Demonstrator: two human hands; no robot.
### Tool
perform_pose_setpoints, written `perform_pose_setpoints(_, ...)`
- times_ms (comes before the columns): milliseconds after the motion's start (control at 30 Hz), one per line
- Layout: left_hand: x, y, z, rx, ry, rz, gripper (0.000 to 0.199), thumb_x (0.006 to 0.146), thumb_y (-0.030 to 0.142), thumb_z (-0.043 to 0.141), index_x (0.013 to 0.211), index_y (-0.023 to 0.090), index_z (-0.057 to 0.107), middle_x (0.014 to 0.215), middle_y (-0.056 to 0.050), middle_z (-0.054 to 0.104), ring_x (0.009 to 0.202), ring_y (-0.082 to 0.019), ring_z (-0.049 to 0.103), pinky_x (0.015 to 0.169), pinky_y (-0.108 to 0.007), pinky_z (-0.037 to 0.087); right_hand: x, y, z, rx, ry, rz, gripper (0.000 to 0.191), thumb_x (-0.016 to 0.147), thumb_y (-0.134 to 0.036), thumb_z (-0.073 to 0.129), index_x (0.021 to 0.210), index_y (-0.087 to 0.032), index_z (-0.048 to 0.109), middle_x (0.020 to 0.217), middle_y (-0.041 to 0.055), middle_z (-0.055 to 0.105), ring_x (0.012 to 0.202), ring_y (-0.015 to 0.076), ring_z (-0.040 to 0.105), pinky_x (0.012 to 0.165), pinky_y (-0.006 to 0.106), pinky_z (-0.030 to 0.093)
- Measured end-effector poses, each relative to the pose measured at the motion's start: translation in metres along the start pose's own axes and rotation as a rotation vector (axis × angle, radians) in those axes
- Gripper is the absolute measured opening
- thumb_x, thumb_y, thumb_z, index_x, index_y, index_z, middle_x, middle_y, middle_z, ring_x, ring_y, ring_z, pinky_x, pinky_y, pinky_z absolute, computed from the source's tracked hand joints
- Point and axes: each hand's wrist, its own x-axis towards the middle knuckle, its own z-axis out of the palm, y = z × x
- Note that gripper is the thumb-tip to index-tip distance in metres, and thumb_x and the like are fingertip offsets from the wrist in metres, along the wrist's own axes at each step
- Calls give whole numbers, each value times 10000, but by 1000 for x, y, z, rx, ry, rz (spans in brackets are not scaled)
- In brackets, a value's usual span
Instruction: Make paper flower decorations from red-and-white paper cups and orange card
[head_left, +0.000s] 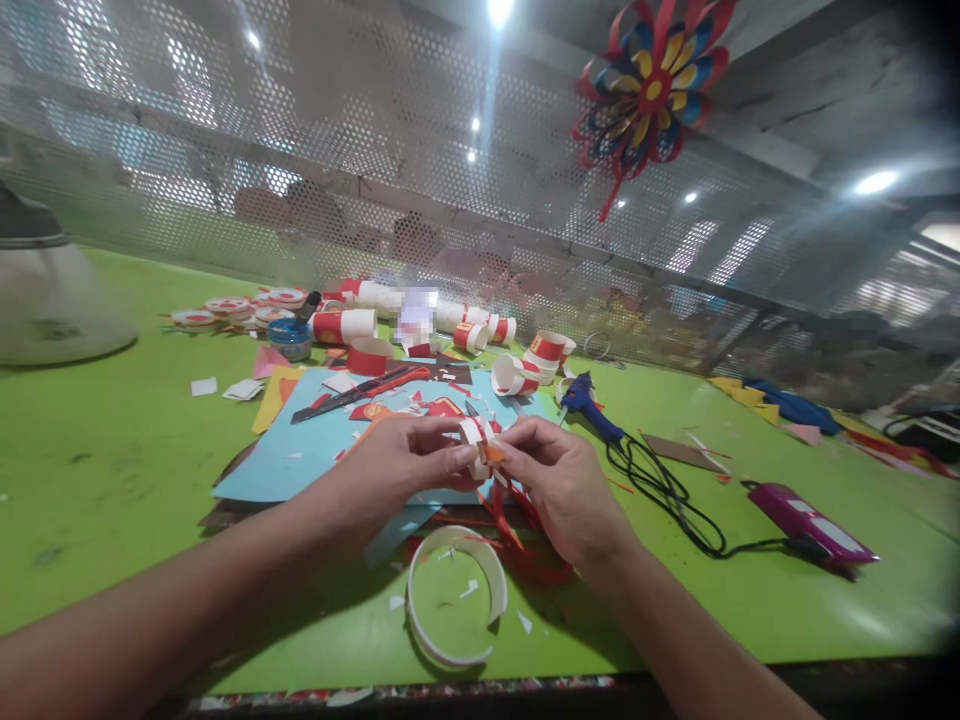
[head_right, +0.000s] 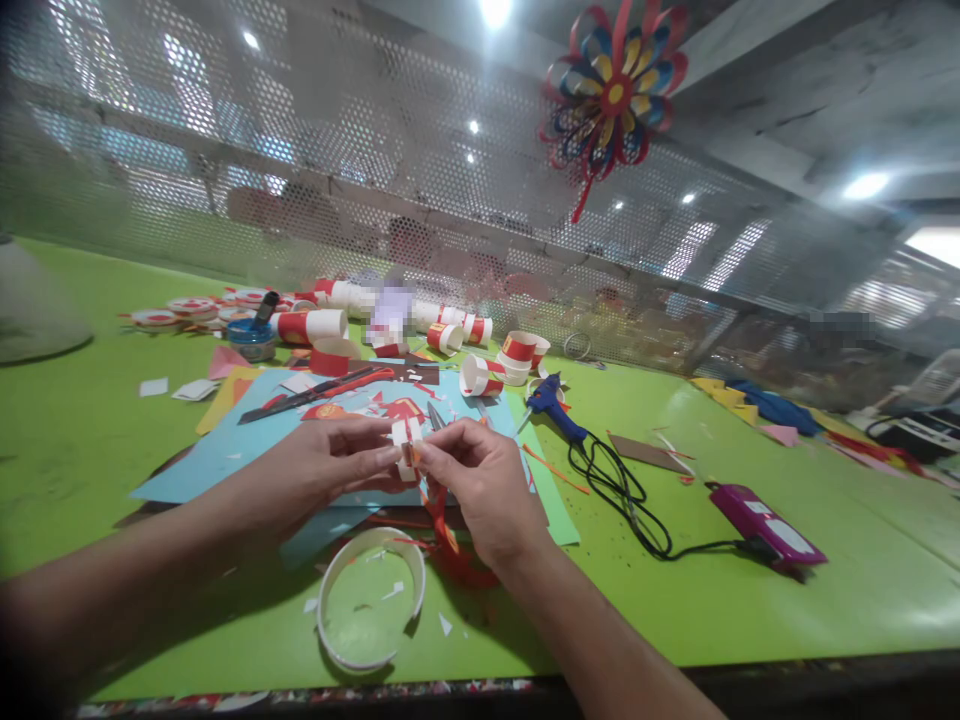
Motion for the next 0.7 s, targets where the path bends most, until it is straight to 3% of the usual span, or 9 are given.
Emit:
perform_pose_setpoints(300, 1, 3, 4, -105, 22, -30, 188, 756, 304, 716, 875, 160, 699, 854, -51, 721, 826, -171, 662, 855, -330, 504, 0, 1, 0, 1, 11, -25, 106, 755, -261, 721, 748, -181, 654, 663, 0, 657, 577, 103, 565, 568, 244, 438)
perform_pose_setpoints(467, 0, 7, 7, -204, 9, -68, 199, 760, 260, 715, 918, 145, 682, 876, -71, 725, 813, -170, 672, 877, -342, 503, 1, 0, 1, 50, 9, 37, 115, 718, -255, 748, 728, -176, 664, 622, -9, 636, 531, 90, 534, 516, 223, 420)
perform_pose_setpoints(700, -2, 9, 7, -134, 51, -70, 289, 730, 286, 734, 968, 144, 653, 790, -38, 702, 731, -147, 664, 754, -297, 534, -1, 0, -1, 93, -29, 66, 129, 720, -254, 753, 750, -177, 655, 637, -12, 642, 531, 84, 542, 512, 214, 443)
